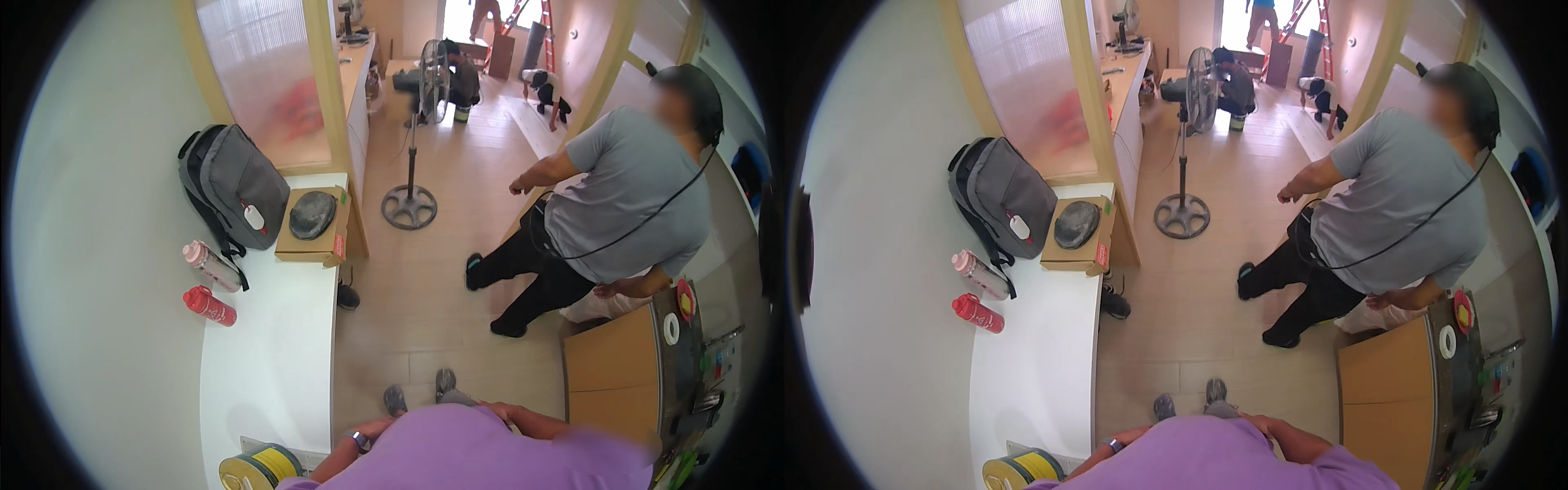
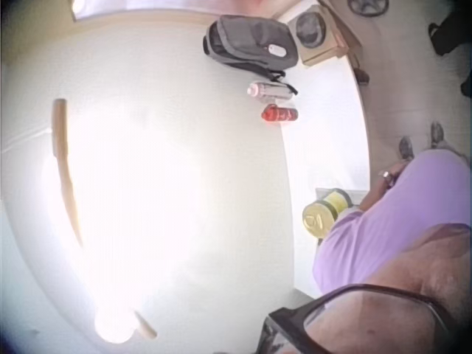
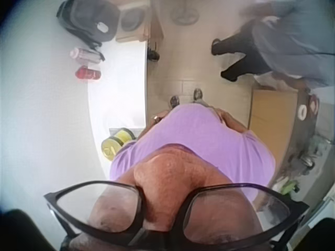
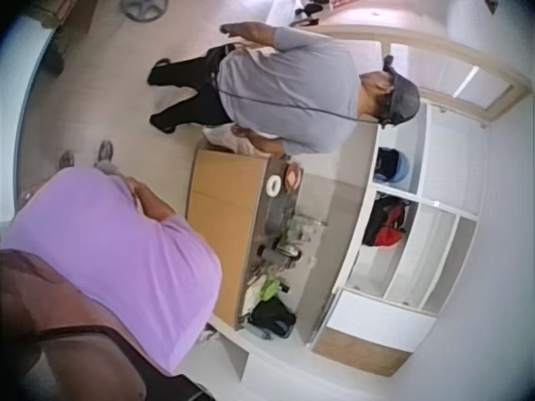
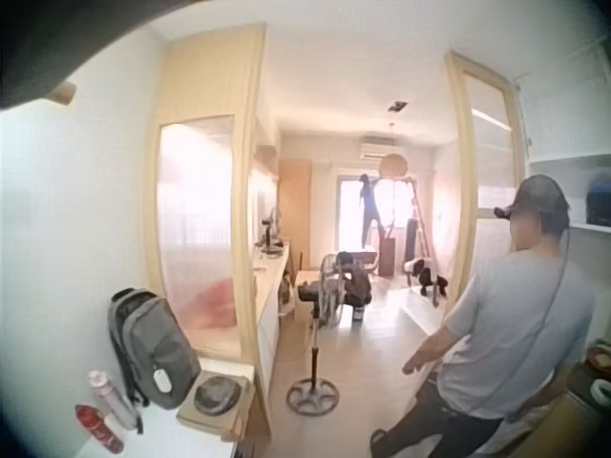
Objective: The person stirs a yellow substance in a small container using a wooden stick. They then transfer some of the substance into a smaller cup and continue stirring. The person also opens a larger paint can and uses the stick to scoop more substance into the small cup.
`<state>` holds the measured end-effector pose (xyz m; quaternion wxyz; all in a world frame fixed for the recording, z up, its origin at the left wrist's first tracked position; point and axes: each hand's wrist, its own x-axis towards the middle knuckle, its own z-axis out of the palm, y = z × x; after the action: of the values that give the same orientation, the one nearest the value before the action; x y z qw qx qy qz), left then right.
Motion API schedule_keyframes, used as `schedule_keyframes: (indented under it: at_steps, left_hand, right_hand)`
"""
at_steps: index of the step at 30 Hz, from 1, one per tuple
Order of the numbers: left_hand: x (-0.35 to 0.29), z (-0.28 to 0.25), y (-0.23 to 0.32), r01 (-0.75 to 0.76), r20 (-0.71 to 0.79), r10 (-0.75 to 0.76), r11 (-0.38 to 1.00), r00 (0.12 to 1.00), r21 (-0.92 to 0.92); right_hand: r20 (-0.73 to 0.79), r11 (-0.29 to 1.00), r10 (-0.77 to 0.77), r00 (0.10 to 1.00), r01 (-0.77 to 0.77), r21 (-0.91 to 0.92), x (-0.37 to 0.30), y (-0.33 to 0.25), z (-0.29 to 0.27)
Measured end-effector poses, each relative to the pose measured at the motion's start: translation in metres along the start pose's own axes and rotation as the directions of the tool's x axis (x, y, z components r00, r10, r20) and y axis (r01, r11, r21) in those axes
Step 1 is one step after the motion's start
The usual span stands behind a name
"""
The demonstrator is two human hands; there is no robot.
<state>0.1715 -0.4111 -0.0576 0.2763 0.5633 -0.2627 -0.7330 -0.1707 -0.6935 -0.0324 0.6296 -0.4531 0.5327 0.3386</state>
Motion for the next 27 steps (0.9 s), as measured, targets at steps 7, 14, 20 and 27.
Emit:
schedule_keyframes:
  at_steps: [7,14,20,27]
  left_hand:
    - [0.032,-0.047,0.028,-0.039,-0.017,0.048,0.935,0.999,0.354]
    - [0.064,-0.064,0.120,0.295,-0.413,-0.065,0.799,0.908,0.524]
    - [0.077,-0.068,0.151,0.432,-0.677,-0.002,0.771,0.736,0.468]
    - [0.072,-0.047,0.174,0.416,-0.818,-0.039,0.874,0.574,0.251]
  right_hand:
    - [0.127,0.994,0.066,0.990,-0.054,-0.093,0.118,-0.044,-0.062]
    - [0.209,0.939,0.090,0.974,-0.013,-0.344,0.082,-0.180,-0.152]
    - [0.301,0.927,0.036,0.953,0.081,-0.367,0.101,-0.232,-0.189]
    - [0.341,0.870,0.060,0.938,0.118,-0.479,0.122,-0.264,-0.212]
